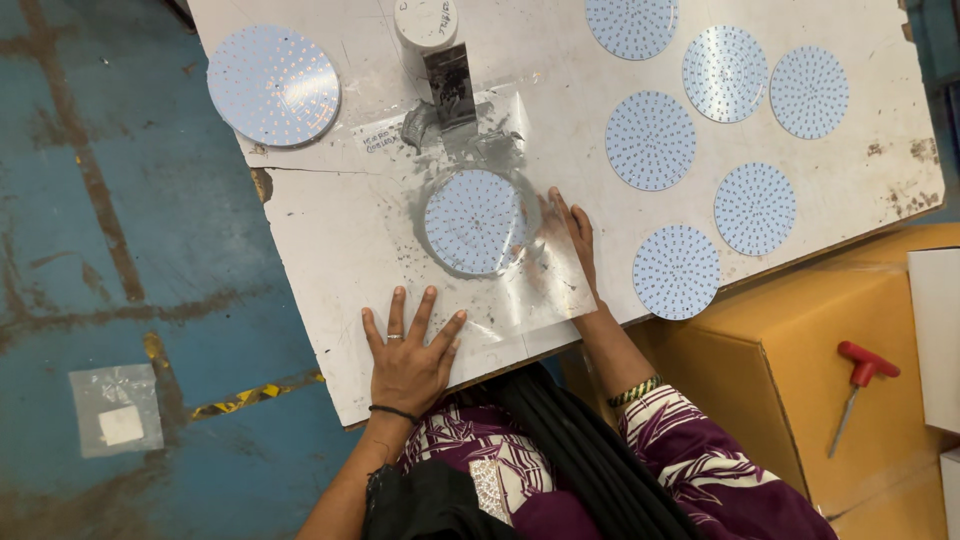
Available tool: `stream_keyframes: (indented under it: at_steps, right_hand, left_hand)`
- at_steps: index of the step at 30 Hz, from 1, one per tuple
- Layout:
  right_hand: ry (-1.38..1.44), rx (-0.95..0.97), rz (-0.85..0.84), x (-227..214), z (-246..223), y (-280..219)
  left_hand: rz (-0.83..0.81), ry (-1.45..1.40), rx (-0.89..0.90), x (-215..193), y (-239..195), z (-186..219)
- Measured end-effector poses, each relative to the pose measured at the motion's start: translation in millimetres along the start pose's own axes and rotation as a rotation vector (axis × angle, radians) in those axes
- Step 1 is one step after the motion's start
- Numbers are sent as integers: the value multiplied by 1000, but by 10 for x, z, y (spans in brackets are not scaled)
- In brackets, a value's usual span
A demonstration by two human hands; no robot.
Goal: The person spreads a grey paste onto circular discs using a metal spatula. They repeatedly scoop paste from a container and spread it evenly over each disc's surface, then place the treated discs aside on the table.
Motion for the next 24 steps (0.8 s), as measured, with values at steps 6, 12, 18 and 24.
stream_keyframes:
  at_steps: [6,12,18,24]
  right_hand:
    - [-62,4,-15,13,-21,15]
    - [-55,4,-4,-43,-65,52]
    - [-5,29,-34,-49,-61,63]
    - [9,20,-18,-22,-18,57]
  left_hand:
    - [2,-12,5,-1,4,0]
    - [7,-7,3,6,4,4]
    - [-6,-1,-2,30,-4,-6]
    - [1,-9,-2,38,-4,-14]
Point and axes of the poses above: each hand's wrist, its own y-axis towards the middle knuckle, its own x-axis out of the palm, z = x × y, the point moved 5 cm from there along y, towards the middle knuckle, and after that the axes turned 5 degrees about -x, right-handed, at the moved point
